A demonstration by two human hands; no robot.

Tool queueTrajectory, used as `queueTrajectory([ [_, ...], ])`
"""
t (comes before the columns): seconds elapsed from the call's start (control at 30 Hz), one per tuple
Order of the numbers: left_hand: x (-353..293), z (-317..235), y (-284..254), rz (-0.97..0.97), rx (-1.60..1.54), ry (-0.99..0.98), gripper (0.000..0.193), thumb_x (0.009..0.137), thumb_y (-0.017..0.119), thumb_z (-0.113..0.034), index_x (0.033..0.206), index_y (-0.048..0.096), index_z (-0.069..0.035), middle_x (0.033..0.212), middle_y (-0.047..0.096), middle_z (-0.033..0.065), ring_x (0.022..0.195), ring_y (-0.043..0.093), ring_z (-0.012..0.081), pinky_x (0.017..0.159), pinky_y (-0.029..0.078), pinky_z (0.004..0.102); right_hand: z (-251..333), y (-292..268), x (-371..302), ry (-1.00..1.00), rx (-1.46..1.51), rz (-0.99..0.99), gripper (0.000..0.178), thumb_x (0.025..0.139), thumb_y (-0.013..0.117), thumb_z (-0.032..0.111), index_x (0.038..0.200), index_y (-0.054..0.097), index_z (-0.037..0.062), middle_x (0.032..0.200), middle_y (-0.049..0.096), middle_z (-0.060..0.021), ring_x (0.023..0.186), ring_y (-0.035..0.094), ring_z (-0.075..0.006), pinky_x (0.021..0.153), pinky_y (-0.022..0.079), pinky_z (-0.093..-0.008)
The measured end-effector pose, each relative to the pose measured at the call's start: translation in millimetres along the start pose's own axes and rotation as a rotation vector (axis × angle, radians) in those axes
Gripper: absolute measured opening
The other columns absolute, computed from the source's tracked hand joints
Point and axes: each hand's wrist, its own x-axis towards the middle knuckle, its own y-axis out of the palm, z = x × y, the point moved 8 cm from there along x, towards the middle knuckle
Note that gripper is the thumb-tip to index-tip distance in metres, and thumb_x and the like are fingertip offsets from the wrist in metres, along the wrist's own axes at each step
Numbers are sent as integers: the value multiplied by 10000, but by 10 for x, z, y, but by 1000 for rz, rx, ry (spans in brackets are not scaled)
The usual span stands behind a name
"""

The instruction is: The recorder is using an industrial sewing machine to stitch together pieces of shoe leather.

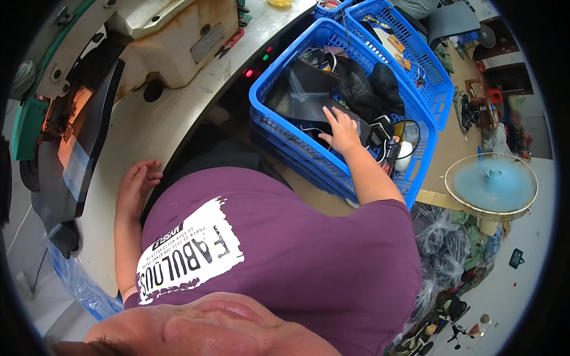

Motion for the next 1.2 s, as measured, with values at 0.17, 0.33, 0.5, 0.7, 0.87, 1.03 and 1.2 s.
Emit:
queueTrajectory([
  [0.17, 3, 21, -13, -24, 6, -20, 294, 1071, 505, -186, 1250, 624, 14, 1219, 682, 139, 1042, 673, 196, 914, 543, 299, -30, -51, 177, 83, 4, -93, 872, 846, 784, 382, 1585, 333, 274, 1535, 449, -138, 1373, 473, -359, 1091, 392, -534],
  [0.33, 32, 130, -137, -36, -186, 0, 301, 1075, 476, -150, 1275, 588, 44, 1248, 657, 172, 1051, 675, 227, 932, 552, 330, 83, 117, 210, 73, -142, 211, 933, 862, 754, 460, 1617, 245, 254, 1585, 394, -125, 1439, 397, -372, 1128, 360, -593],
  [0.5, -10, 147, -173, -30, -184, 41, 311, 1076, 470, -149, 1290, 577, 50, 1251, 649, 184, 1071, 670, 240, 953, 550, 344, -147, -270, 140, 200, -144, 445, 1204, 646, 874, 604, 1618, 207, 362, 1639, 316, -115, 1510, 297, -360, 1168, 326, -614],
  [0.7, -23, 125, -194, -14, -242, 60, 312, 1075, 472, -137, 1299, 571, 56, 1251, 645, 193, 1087, 667, 251, 968, 550, 352, -1209, 176, -105, 346, 91, 527, 1472, 486, 996, 449, 1648, 133, 180, 1575, 379, -237, 1460, 381, -399, 1209, 333, -445],
  [0.87, -16, 136, -182, -12, -247, 49, 316, 1075, 472, -136, 1310, 564, 54, 1247, 647, 194, 1092, 667, 251, 967, 554, 348, -1320, 258, -39, 321, 202, 369, 1384, 512, 983, 380, 1636, 202, 170, 1520, 437, -237, 1433, 412, -391, 1196, 347, -426],
  [1.03, -25, 114, -182, -16, -259, 71, 326, 1077, 475, -147, 1325, 552, 51, 1250, 647, 196, 1086, 668, 257, 979, 547, 353, -1256, 45, 105, 292, 36, 512, 1298, 530, 957, 291, 1623, 257, 281, 1458, 492, -196, 1376, 478, -368, 1147, 416, -449],
  [1.2, -203, 116, -244, -89, -133, 17, 385, 1048, 563, -219, 1337, 559, 35, 1296, 644, 203, 1199, 639, 318, 1057, 494, 414, -1060, 102, -5, 223, 14, 504, 1422, 505, 994, 428, 1638, 143, 303, 1500, 429, -231, 1400, 441, -415, 1147, 410, -472],
])
